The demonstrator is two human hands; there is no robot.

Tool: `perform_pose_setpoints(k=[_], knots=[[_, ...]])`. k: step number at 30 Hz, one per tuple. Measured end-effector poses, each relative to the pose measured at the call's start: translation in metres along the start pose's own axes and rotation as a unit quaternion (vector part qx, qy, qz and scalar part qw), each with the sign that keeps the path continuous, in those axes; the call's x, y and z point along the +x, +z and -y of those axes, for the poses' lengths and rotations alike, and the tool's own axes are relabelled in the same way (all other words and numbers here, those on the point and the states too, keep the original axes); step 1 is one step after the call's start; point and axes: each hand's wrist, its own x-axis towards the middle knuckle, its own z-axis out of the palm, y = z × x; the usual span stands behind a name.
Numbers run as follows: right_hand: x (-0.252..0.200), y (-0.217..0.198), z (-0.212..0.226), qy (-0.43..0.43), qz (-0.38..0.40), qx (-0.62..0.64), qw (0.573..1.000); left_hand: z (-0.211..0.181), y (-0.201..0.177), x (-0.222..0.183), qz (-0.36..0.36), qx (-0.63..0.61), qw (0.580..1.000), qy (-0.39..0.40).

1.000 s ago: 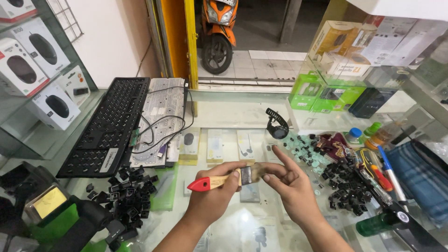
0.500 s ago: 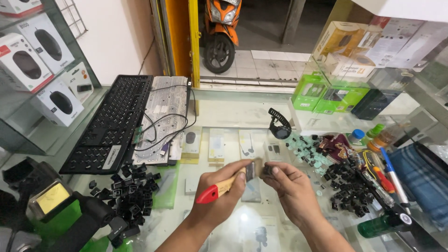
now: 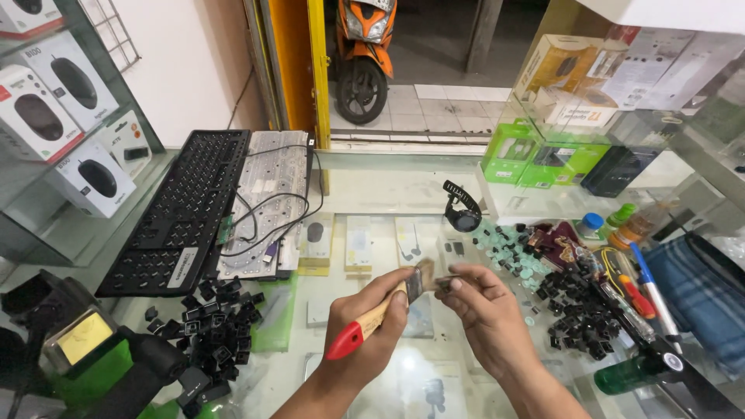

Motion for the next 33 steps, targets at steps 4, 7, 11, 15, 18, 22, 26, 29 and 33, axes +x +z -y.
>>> perform_pose_setpoints(k=[4, 7, 11, 15, 18, 22, 26, 29, 33], knots=[[0.002, -0.011, -0.006, 0.002, -0.036, -0.013, 0.999, 0.0, 0.0, -0.005, 0.036, -0.036, 0.997, 0.053], [0.001, -0.005, -0.002, 0.013, -0.014, -0.018, 1.0, 0.003, 0.0, -0.002, 0.022, 0.032, 0.998, 0.05], [0.002, -0.005, -0.001, 0.009, -0.007, -0.013, 1.0, -0.002, -0.002, 0.002, 0.025, 0.037, 0.994, 0.097], [0.009, -0.02, -0.005, -0.002, -0.005, -0.019, 1.0, 0.002, -0.003, 0.005, 0.024, 0.023, 0.997, 0.066], [0.013, -0.033, -0.016, -0.028, 0.017, -0.034, 0.999, 0.004, 0.001, -0.002, 0.009, 0.017, 0.999, 0.026], [0.008, -0.023, -0.009, -0.034, 0.02, -0.083, 0.996, 0.026, 0.009, -0.011, -0.028, 0.13, 0.981, 0.138], [-0.014, -0.021, 0.013, -0.32, 0.185, -0.603, 0.706, 0.052, 0.022, -0.017, 0.042, 0.086, 0.985, 0.143], [0.0, -0.021, -0.001, -0.106, -0.019, -0.243, 0.964, 0.08, 0.033, -0.013, -0.082, 0.227, 0.962, 0.129], [-0.016, 0.016, -0.001, -0.254, 0.06, -0.357, 0.897, 0.09, 0.012, 0.0, 0.022, 0.318, 0.936, 0.146]])
